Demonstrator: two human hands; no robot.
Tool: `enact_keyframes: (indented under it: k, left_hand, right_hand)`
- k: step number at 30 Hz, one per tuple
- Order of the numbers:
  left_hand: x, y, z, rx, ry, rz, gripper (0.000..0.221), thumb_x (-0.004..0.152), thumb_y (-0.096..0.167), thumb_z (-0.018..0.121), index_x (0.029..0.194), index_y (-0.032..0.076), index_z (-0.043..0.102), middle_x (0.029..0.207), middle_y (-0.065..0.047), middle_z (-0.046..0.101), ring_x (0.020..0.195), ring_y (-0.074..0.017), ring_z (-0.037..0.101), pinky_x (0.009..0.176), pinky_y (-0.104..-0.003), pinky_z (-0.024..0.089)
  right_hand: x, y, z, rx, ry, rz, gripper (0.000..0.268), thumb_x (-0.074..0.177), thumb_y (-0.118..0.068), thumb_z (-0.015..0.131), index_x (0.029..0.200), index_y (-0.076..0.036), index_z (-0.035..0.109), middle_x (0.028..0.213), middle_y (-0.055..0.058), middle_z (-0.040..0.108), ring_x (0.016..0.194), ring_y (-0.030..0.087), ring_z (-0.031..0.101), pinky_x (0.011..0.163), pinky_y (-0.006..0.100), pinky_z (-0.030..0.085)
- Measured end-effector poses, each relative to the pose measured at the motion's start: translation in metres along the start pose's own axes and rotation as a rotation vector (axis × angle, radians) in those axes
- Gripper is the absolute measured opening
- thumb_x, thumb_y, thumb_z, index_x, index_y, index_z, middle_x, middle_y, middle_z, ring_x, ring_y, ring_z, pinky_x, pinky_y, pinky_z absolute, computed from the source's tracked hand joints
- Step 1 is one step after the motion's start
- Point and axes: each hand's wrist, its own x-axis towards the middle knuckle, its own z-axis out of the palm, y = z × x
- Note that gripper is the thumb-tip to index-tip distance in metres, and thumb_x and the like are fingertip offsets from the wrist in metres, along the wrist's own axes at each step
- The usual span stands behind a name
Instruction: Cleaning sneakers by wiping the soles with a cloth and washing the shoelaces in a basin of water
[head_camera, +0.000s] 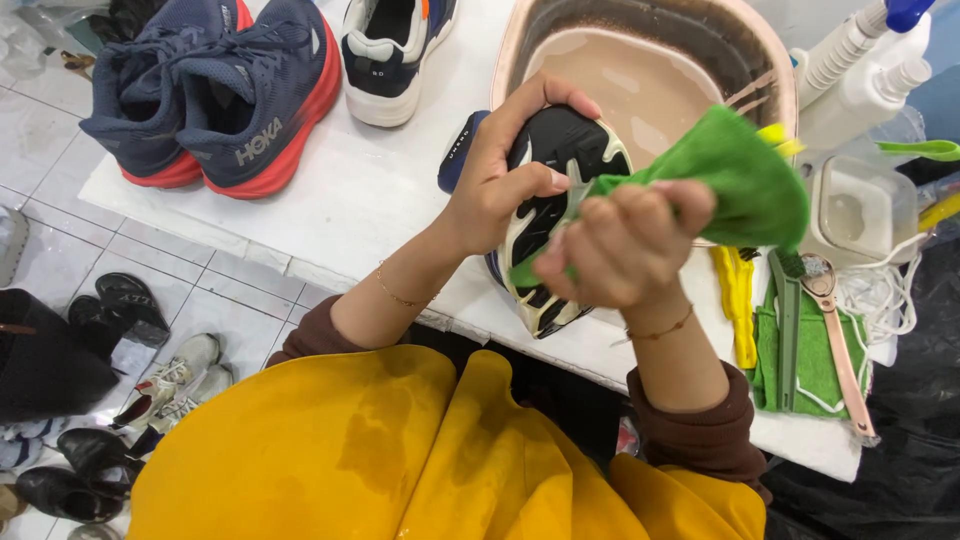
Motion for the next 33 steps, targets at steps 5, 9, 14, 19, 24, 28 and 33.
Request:
enact_keyframes:
  k: [5,9,14,19,24,28,33]
  left_hand:
    - [0.001,0.000,0.000,0.003,0.019,0.009,0.036,0.078,0.022,0.055,0.112,0.009,0.057,0.103,-0.002,0.058,0.091,-0.0134,0.054,0.084,-0.028,0.045]
    - [0.001,-0.003,0.000,-0.004,-0.006,0.022,0.037,0.079,0.022,0.056,0.113,0.008,0.057,0.105,-0.002,0.058,0.093,-0.0141,0.055,0.085,-0.028,0.045]
    - [0.002,-0.002,-0.001,0.010,0.016,0.032,0.037,0.079,0.023,0.056,0.112,0.007,0.057,0.106,-0.003,0.060,0.095,-0.0150,0.056,0.088,-0.030,0.047]
    - [-0.001,-0.004,0.000,-0.013,-0.003,0.069,0.038,0.081,0.027,0.056,0.113,0.008,0.056,0.103,-0.003,0.058,0.090,-0.0147,0.054,0.081,-0.029,0.045]
    - [0.001,-0.006,-0.002,-0.018,0.011,0.050,0.037,0.081,0.028,0.056,0.111,0.008,0.057,0.098,-0.002,0.058,0.086,-0.0123,0.052,0.079,-0.028,0.045]
    - [0.001,-0.005,-0.003,-0.042,-0.007,0.035,0.038,0.079,0.026,0.055,0.111,0.007,0.056,0.096,-0.003,0.058,0.085,-0.0138,0.054,0.080,-0.029,0.045]
    - [0.002,-0.005,0.000,-0.020,0.029,0.005,0.038,0.076,0.024,0.056,0.110,0.008,0.057,0.098,-0.002,0.058,0.084,-0.0125,0.052,0.077,-0.027,0.044]
  right_hand:
    - [0.004,-0.017,-0.007,-0.045,-0.075,0.043,0.023,0.087,-0.020,0.049,0.065,-0.015,0.050,0.064,0.002,0.054,0.071,0.022,0.049,0.088,0.037,0.033]
    - [-0.002,0.008,0.003,-0.016,0.041,0.003,0.029,0.088,-0.022,0.045,0.061,-0.014,0.046,0.052,0.002,0.045,0.065,0.023,0.042,0.088,0.040,0.036]
    - [0.010,-0.016,-0.004,-0.058,-0.033,0.019,0.024,0.088,-0.020,0.047,0.064,-0.016,0.048,0.060,0.002,0.050,0.068,0.021,0.046,0.085,0.036,0.033]
    - [-0.006,0.015,-0.001,-0.011,0.035,-0.025,0.029,0.086,-0.019,0.048,0.057,-0.013,0.051,0.051,0.004,0.048,0.060,0.023,0.038,0.093,0.040,0.033]
    - [0.004,-0.043,-0.015,-0.033,-0.191,-0.008,0.022,0.085,-0.018,0.047,0.064,-0.018,0.044,0.066,-0.002,0.049,0.068,0.017,0.047,0.084,0.031,0.033]
    - [-0.022,-0.003,-0.014,-0.080,0.003,0.005,0.019,0.082,-0.018,0.047,0.064,-0.013,0.043,0.051,0.002,0.045,0.061,0.023,0.037,0.083,0.040,0.035]
    - [-0.006,-0.040,-0.020,-0.025,-0.176,-0.128,0.031,0.093,-0.019,0.050,0.065,-0.020,0.037,0.064,-0.001,0.046,0.064,0.015,0.042,0.078,0.030,0.028]
